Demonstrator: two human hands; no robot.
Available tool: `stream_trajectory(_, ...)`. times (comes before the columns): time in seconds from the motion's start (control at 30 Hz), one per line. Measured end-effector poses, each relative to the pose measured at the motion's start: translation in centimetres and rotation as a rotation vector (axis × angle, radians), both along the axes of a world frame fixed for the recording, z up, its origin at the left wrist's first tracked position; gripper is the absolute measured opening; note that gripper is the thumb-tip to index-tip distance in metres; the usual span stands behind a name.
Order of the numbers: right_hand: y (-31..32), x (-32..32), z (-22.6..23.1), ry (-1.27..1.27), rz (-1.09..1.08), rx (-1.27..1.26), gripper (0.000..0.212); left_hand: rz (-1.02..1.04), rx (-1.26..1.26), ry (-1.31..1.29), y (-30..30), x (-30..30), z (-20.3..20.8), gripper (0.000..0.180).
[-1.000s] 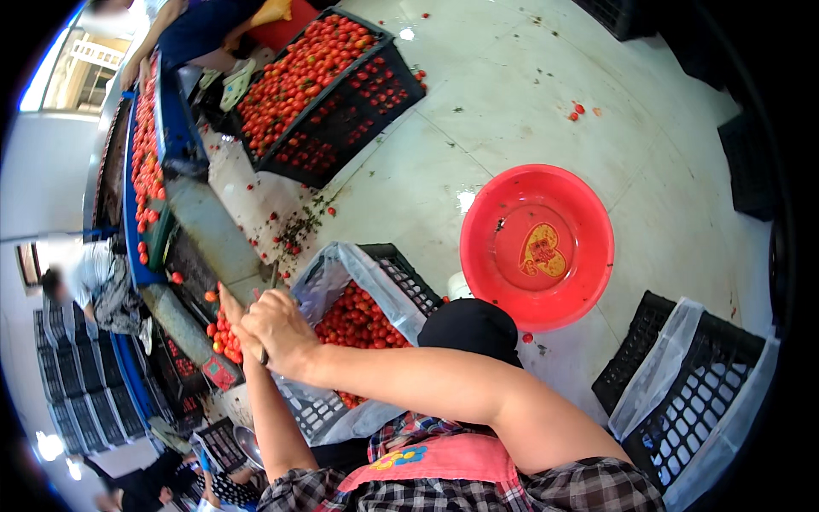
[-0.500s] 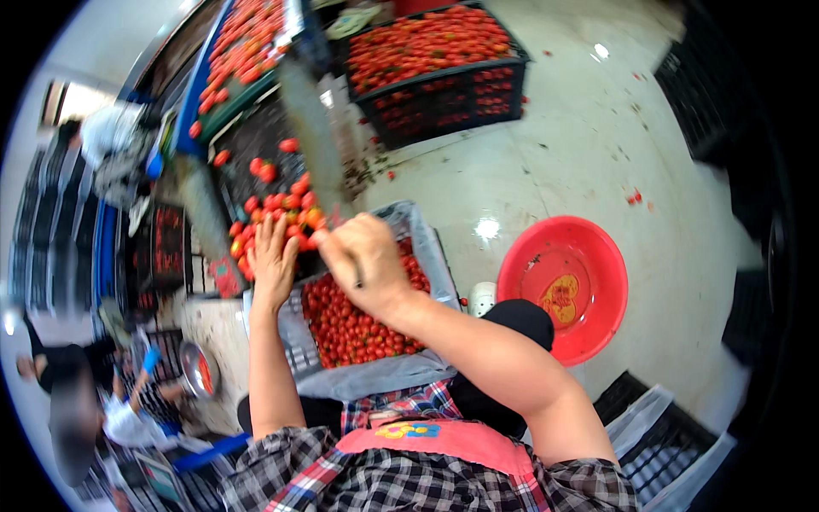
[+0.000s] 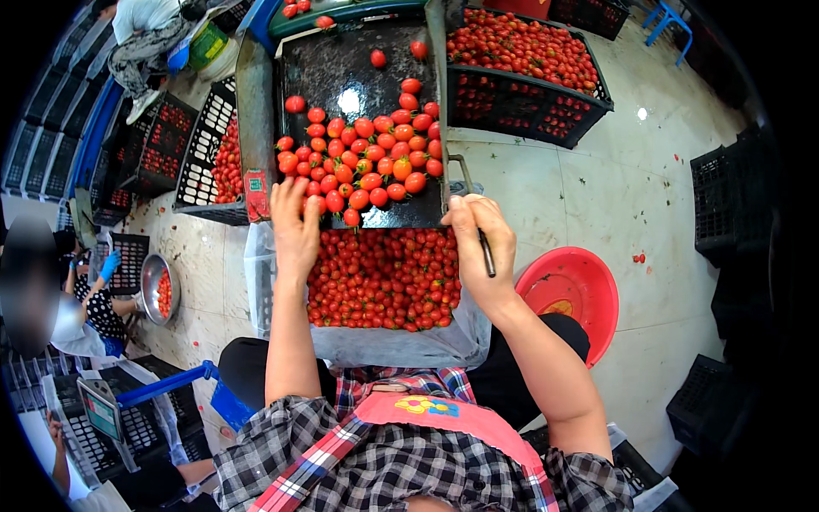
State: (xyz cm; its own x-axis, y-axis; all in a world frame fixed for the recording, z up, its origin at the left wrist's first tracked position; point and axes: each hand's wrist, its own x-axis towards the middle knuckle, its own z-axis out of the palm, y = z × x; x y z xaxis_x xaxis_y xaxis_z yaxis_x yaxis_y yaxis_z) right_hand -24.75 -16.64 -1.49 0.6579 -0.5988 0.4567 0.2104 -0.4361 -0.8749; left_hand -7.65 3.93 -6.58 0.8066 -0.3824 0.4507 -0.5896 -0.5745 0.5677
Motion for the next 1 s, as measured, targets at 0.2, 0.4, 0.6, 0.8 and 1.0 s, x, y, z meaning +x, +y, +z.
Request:
stream_trajectory(0.2,1.1,-0.5,0.4,0.062,-0.091,0.423,0.033,0.051,-0.095,-0.105,-2.4,-1.8,1.0,0.02)
stream_trajectory(0.4,1.9,0.4,0.3,0.015,-0.11,0.459,0.034,-0.04,0.135,-0.166,-5.4,1.0,2.0,0.023)
stream_trajectory(0.6,1.4,0.2,-0.2,0.036,-0.107,0.415,0.037,-0.137,0.091,-0.22,-7.8,-1.2,2.7,0.027)
stream_trajectory(0.8,1.5,0.1,-0.3,0.044,-0.133,0.416,0.039,0.146,-0.259,0.023,-1.5,1.6,3.4,0.017)
stream_trajectory(1.0,1.5,0.4,-0.3,0.016,-0.132,0.426,0.04,-0.181,0.409,-0.115,-1.5,3.9,4.9,0.017)
